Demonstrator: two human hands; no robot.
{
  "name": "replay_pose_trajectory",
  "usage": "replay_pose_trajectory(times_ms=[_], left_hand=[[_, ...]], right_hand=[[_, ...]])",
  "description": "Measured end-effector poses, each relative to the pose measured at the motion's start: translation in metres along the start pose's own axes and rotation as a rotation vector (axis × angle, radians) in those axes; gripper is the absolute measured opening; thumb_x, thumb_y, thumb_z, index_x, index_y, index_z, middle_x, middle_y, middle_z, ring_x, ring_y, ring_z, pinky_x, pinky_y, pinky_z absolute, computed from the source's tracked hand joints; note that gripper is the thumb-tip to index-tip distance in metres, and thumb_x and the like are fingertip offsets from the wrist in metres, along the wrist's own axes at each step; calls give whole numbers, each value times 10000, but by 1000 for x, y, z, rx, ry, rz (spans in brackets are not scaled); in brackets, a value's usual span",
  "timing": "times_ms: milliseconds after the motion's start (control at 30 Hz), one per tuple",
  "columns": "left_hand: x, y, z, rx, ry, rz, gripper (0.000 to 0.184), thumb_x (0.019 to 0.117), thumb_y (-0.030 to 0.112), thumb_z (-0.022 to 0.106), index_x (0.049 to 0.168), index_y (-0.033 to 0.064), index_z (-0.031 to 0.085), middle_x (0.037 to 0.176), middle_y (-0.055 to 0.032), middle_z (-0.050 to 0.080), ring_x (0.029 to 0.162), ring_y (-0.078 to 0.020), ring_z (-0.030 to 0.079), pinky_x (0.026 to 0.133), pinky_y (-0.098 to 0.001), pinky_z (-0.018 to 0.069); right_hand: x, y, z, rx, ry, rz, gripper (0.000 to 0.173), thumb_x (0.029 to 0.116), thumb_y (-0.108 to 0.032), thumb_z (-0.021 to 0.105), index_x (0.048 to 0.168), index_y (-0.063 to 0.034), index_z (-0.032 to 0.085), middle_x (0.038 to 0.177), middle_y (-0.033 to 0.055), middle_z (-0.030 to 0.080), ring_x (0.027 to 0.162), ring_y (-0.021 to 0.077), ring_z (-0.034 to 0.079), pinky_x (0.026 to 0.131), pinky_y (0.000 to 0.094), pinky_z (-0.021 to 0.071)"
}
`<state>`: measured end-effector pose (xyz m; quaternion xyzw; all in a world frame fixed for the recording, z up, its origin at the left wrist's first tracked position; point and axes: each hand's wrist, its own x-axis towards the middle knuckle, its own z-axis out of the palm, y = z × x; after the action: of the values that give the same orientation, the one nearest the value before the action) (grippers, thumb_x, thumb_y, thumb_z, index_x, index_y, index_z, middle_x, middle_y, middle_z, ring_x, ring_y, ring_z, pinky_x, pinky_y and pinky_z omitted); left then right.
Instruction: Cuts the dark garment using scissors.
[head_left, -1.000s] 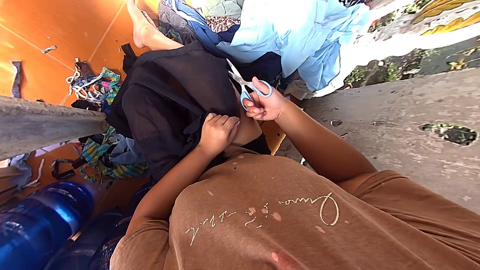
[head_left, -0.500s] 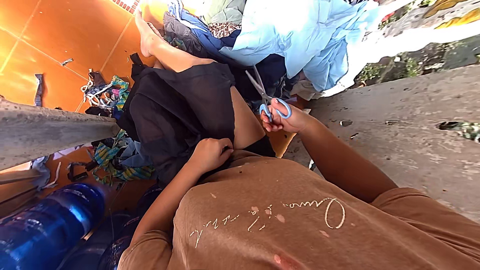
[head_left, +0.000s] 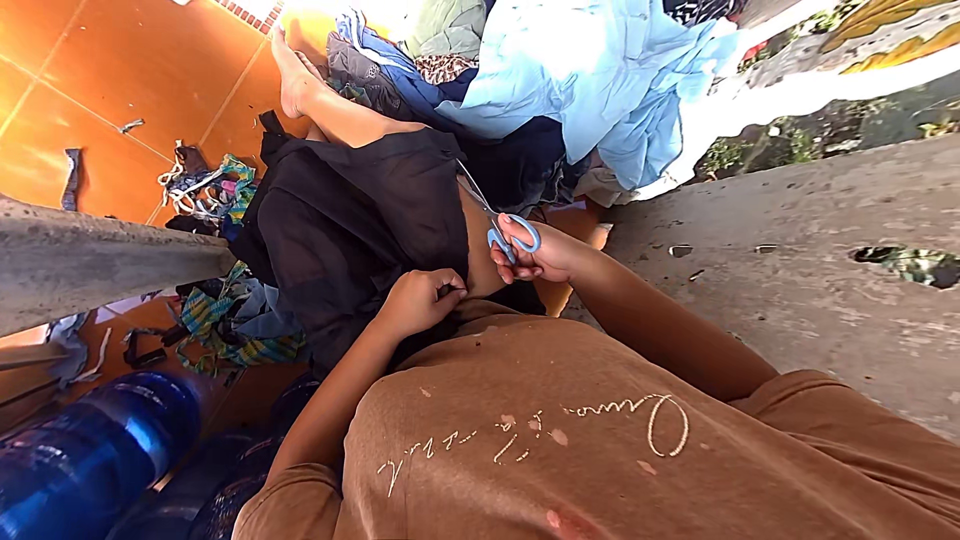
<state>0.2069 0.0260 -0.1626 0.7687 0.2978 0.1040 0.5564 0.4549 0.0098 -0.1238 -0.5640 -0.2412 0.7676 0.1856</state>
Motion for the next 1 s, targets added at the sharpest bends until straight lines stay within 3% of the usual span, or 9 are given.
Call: replay_pose_trajectory(times_ms=[200, 333, 433, 500, 600, 733, 1000], left_hand=[[7, 2, -14, -142, 33, 37, 234, 989, 188, 636, 1010, -28, 721, 846, -92, 702, 718, -90, 627, 702, -268, 529], [31, 4, -37, 108, 282, 132, 183, 970, 153, 660, 1010, -6, 740, 905, -136, 712, 806, -251, 692, 757, -442, 578], [57, 5, -43, 370, 371, 91, 332, 933, 252, 717, 1184, 35, 736, 1156, -188, 706, 1120, -382, 659, 944, -578, 492], [69, 10, -39, 480, 337, -24, 473, 896, 356, 771, 1244, 42, 709, 1246, -210, 663, 1216, -415, 600, 953, -594, 474], [76, 14, -26, 501, 264, -160, 431, 960, 329, 717, 1225, -9, 679, 1192, -257, 638, 1165, -455, 597, 887, -584, 499], [68, 2, -3, 480, 396, -62, 219, 1022, 142, 602, 1001, -58, 689, 940, -242, 690, 891, -427, 713, 749, -531, 580], [65, -5, -3, 453, 488, 4, 175, 990, 111, 637, 942, -50, 684, 873, -207, 697, 799, -374, 727, 674, -489, 586]], right_hand=[[7, -6, 11, 76, 117, -55, 593, 1111, -504, 213, 809, -108, 534, 576, -12, 587, 390, -8, 450, 379, 111, 322], [0, -5, 5, 158, 140, -44, 622, 1101, -531, 162, 805, -121, 524, 558, -29, 566, 387, -16, 438, 376, 104, 318], [-4, 1, 0, 191, 92, 7, 647, 1092, -552, 139, 797, -127, 528, 567, -29, 568, 396, -11, 461, 381, 101, 335], [-5, 6, -3, 209, 22, 21, 666, 1080, -576, 120, 796, -136, 532, 569, -35, 571, 402, -12, 476, 388, 98, 346], [-6, 11, -4, 238, -44, 34, 672, 1068, -594, 106, 804, -145, 529, 571, -49, 575, 406, -25, 471, 395, 89, 340], [1, 8, -2, 238, -49, 55, 668, 1073, -589, 124, 793, -139, 529, 576, -43, 578, 404, -30, 467, 391, 85, 332], [6, 2, 1, 163, -8, 18, 646, 1097, -528, 123, 790, -130, 530, 571, -34, 583, 396, -28, 458, 387, 90, 323]])
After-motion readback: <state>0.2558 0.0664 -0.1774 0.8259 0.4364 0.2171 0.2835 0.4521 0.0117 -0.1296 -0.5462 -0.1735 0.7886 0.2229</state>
